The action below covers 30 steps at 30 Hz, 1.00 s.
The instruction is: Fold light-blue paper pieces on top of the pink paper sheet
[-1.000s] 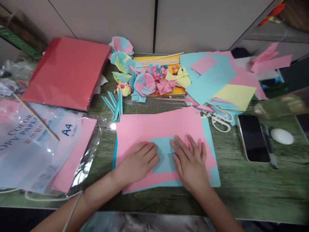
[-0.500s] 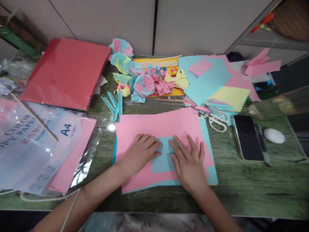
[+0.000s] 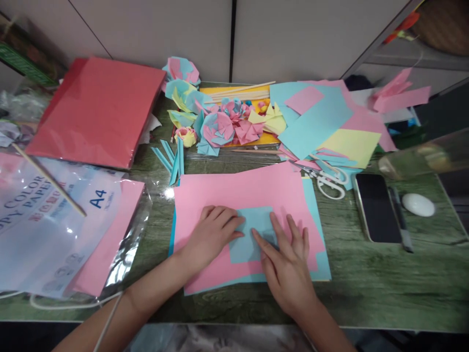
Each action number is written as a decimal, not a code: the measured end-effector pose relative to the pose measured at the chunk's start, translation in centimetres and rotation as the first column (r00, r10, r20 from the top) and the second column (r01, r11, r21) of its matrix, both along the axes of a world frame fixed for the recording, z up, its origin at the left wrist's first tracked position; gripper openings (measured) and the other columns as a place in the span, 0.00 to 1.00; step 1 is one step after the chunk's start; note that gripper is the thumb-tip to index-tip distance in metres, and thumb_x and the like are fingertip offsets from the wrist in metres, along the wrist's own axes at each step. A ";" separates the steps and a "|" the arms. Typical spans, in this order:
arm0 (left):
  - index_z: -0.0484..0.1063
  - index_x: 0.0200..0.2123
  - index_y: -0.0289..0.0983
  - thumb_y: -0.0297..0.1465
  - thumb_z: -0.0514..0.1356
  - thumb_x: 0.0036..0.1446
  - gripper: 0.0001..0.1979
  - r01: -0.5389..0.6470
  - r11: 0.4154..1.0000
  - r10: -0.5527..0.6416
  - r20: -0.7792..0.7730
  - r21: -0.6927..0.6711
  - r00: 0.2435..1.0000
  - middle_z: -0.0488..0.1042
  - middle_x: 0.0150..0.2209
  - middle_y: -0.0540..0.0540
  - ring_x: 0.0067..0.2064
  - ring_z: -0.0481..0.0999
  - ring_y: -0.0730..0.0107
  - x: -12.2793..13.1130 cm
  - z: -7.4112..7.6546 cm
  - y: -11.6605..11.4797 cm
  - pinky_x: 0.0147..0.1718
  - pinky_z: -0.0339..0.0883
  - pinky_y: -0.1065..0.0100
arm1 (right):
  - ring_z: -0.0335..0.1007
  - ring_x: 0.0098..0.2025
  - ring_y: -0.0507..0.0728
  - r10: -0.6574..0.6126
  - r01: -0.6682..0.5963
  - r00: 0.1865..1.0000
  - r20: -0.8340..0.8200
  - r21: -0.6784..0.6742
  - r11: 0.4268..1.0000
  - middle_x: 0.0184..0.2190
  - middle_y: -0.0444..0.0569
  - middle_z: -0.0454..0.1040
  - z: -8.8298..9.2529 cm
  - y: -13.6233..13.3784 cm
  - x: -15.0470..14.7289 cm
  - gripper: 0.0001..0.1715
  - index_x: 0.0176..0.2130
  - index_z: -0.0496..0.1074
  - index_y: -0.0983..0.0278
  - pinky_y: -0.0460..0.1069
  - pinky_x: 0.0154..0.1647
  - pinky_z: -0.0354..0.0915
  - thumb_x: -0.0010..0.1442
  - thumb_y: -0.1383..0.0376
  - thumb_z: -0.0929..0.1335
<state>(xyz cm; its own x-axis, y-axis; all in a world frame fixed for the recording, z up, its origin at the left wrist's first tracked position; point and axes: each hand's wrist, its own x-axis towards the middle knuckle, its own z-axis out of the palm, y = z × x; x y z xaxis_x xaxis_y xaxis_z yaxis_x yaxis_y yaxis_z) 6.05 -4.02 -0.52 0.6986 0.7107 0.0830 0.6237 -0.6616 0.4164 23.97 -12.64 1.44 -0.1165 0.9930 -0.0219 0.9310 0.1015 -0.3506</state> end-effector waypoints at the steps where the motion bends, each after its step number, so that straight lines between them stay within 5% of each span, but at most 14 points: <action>1: 0.66 0.43 0.39 0.40 0.51 0.55 0.15 -0.001 1.000 0.001 0.000 0.004 1.000 0.69 0.39 0.48 0.42 0.64 0.68 0.0 0.0 0.0 0.39 0.52 0.64 | 0.29 0.62 0.67 -0.021 0.021 1.000 0.009 0.006 1.000 0.62 0.42 0.39 0.0 -0.2 0.5 0.25 0.51 0.63 0.51 0.70 0.56 0.35 0.55 0.70 0.60; 5: 0.65 0.45 0.42 0.36 0.52 0.56 0.14 0.029 0.998 -0.025 -0.070 0.048 0.997 0.69 0.40 0.48 0.43 0.64 0.67 -0.1 0.1 0.0 0.40 0.52 0.62 | 0.31 0.62 0.66 -0.098 0.097 0.994 0.039 0.040 0.995 0.62 0.40 0.41 0.2 -0.7 1.9 0.24 0.50 0.64 0.50 0.69 0.56 0.36 0.56 0.70 0.59; 10: 0.59 0.50 0.47 0.24 0.51 0.55 0.20 0.215 0.966 -0.180 -0.223 0.145 0.958 0.66 0.47 0.47 0.46 0.64 0.65 0.1 1.2 -0.4 0.43 0.54 0.60 | 0.32 0.62 0.65 -0.109 0.108 0.994 0.025 0.038 0.993 0.62 0.40 0.42 0.1 -0.8 2.4 0.23 0.49 0.64 0.51 0.69 0.56 0.37 0.56 0.69 0.58; 18: 0.57 0.53 0.39 0.27 0.51 0.56 0.20 0.339 0.894 -0.238 -0.333 0.291 0.913 0.62 0.54 0.42 0.55 0.59 0.58 -2.1 1.4 -2.0 0.49 0.55 0.59 | 0.32 0.62 0.65 -0.097 0.097 0.995 -0.003 0.022 0.995 0.62 0.39 0.43 -0.1 -0.8 2.8 0.23 0.49 0.65 0.50 0.69 0.56 0.37 0.57 0.68 0.58; 30: 0.62 0.52 0.44 0.28 0.48 0.58 0.18 0.054 0.983 -0.021 -0.183 0.173 0.983 0.62 0.55 0.51 0.57 0.56 0.60 -3.3 1.1 -3.3 0.52 0.49 0.55 | 0.33 0.62 0.62 -0.118 0.118 0.992 -0.050 -0.016 0.993 0.61 0.37 0.44 -0.5 -1.0 3.0 0.22 0.49 0.64 0.50 0.68 0.57 0.36 0.57 0.68 0.57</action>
<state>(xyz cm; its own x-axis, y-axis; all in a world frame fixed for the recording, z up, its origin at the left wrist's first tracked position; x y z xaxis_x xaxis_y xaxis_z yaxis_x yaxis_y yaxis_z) 2.76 -7.36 0.62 0.7393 0.6691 0.0759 0.6508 -0.7389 0.1743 26.96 -13.62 0.95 0.0001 0.9995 -0.0320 0.9170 -0.0129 -0.3986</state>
